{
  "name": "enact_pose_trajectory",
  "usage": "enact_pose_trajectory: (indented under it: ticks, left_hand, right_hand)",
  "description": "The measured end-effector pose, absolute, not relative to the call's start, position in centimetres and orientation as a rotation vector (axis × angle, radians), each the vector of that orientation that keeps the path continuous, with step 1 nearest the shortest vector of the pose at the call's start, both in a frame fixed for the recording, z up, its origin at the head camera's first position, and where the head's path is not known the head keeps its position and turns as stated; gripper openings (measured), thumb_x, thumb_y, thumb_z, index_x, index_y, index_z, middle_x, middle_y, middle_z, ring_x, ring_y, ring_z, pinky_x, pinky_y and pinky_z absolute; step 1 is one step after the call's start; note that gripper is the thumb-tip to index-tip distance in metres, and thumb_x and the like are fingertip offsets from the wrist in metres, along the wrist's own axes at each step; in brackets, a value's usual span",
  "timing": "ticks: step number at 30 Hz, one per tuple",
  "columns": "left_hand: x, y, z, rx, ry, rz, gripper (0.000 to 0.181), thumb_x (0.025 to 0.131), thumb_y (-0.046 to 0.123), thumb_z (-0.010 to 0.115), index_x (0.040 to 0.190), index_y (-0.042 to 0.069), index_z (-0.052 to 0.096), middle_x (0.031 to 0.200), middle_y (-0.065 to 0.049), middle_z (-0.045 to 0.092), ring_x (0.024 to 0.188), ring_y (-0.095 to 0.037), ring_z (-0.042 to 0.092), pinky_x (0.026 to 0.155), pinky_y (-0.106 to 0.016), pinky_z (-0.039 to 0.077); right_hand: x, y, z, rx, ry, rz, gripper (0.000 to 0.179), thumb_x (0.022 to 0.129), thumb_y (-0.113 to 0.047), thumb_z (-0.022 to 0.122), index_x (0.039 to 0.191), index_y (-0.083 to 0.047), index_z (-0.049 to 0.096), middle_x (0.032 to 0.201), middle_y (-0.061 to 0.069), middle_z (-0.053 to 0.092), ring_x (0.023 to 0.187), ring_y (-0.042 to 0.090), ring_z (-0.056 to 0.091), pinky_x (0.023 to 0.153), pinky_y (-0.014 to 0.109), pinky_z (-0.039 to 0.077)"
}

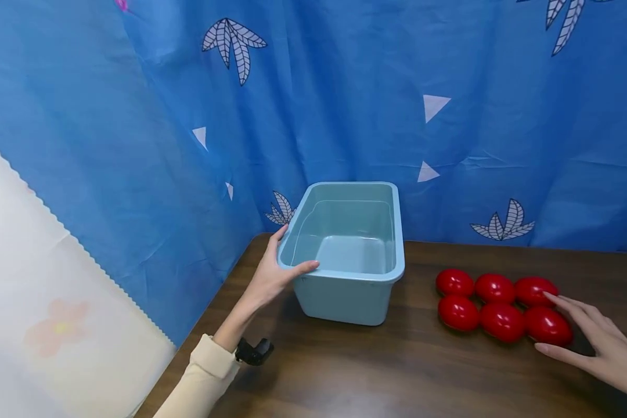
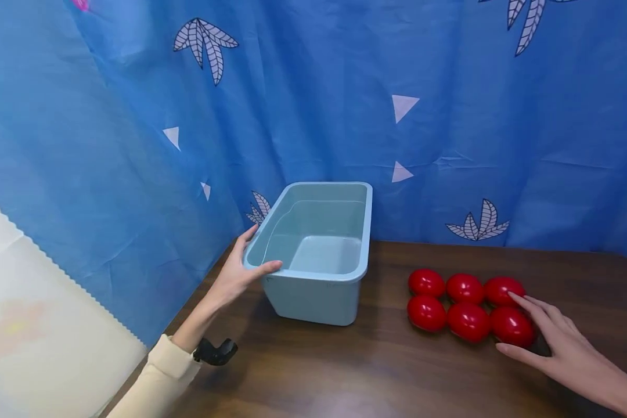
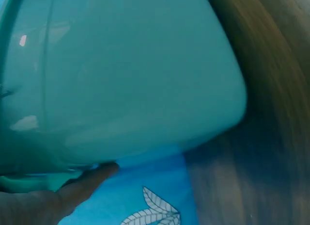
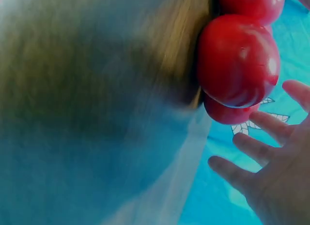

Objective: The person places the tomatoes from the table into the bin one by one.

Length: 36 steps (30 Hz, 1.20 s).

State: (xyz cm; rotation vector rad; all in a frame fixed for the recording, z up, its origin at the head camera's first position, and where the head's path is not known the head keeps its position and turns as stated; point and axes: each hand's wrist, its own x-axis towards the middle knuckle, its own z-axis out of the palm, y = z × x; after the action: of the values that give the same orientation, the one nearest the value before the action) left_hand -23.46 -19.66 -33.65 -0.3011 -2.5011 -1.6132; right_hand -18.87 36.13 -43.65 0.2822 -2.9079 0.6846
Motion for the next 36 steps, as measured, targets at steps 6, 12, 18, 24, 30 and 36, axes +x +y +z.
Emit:
enact_pose_trajectory:
  ticks: [6, 12, 18, 24, 30, 36]
  left_hand:
    - [-24.0, -19.7, -33.4, -0.271, -2.602, -1.578, 0.108, 0.086, 0.043, 0.085, 0.167, 0.014, 0.02, 0.165, -0.019, 0.032, 0.139, -0.039, 0.045, 0.115, -0.06, 0.04]
    - [-23.3, -21.2, -32.7, -0.248, -2.624, -1.514, 0.107, 0.088, 0.04, 0.082, 0.168, 0.013, 0.017, 0.167, -0.019, 0.029, 0.14, -0.038, 0.043, 0.116, -0.059, 0.039]
    - [-23.7, -20.5, -33.2, -0.267, -2.635, -1.528, 0.105, 0.088, 0.04, 0.082, 0.168, 0.014, 0.018, 0.167, -0.019, 0.028, 0.141, -0.038, 0.041, 0.116, -0.06, 0.038]
    - [-24.0, -19.9, -33.5, -0.283, -2.645, -1.518, 0.106, 0.089, 0.04, 0.081, 0.168, 0.013, 0.017, 0.168, -0.02, 0.026, 0.143, -0.039, 0.04, 0.117, -0.062, 0.036]
    - [-23.9, -20.2, -33.4, -0.276, -2.648, -1.521, 0.106, 0.09, 0.039, 0.081, 0.168, 0.013, 0.015, 0.167, -0.021, 0.027, 0.142, -0.04, 0.041, 0.116, -0.062, 0.038]
    - [-24.2, -19.9, -33.6, -0.295, -2.646, -1.53, 0.106, 0.089, 0.04, 0.081, 0.168, 0.012, 0.015, 0.167, -0.021, 0.028, 0.141, -0.039, 0.041, 0.116, -0.061, 0.038]
  right_hand:
    - [-17.3, 36.6, -42.3, 0.276, -2.936, 0.991, 0.093, 0.098, -0.026, 0.076, 0.163, 0.004, 0.017, 0.149, 0.041, 0.023, 0.124, 0.065, 0.036, 0.083, 0.075, 0.05]
    - [-18.3, 35.2, -43.3, 0.282, -2.851, 1.176, 0.083, 0.096, -0.019, 0.077, 0.157, 0.007, 0.027, 0.15, 0.038, 0.032, 0.125, 0.063, 0.046, 0.078, 0.009, 0.046]
    - [-18.2, 35.2, -43.0, 0.077, -2.906, 1.285, 0.085, 0.101, -0.033, 0.071, 0.158, 0.007, 0.024, 0.15, 0.041, 0.032, 0.126, 0.06, 0.044, 0.088, 0.055, 0.057]
    - [-18.4, 35.1, -42.4, -0.021, -2.918, 1.239, 0.085, 0.099, -0.041, 0.072, 0.156, 0.006, 0.031, 0.146, 0.041, 0.04, 0.121, 0.053, 0.05, 0.083, 0.055, 0.057]
    - [-18.7, 34.7, -42.6, -0.057, -2.865, 1.285, 0.083, 0.097, -0.04, 0.075, 0.155, 0.004, 0.036, 0.143, 0.039, 0.045, 0.117, 0.049, 0.053, 0.076, 0.037, 0.057]
    - [-17.9, 35.3, -42.4, -0.105, -2.793, 1.385, 0.077, 0.098, -0.036, 0.074, 0.155, 0.002, 0.039, 0.145, 0.033, 0.048, 0.108, 0.021, 0.058, 0.078, 0.033, 0.055]
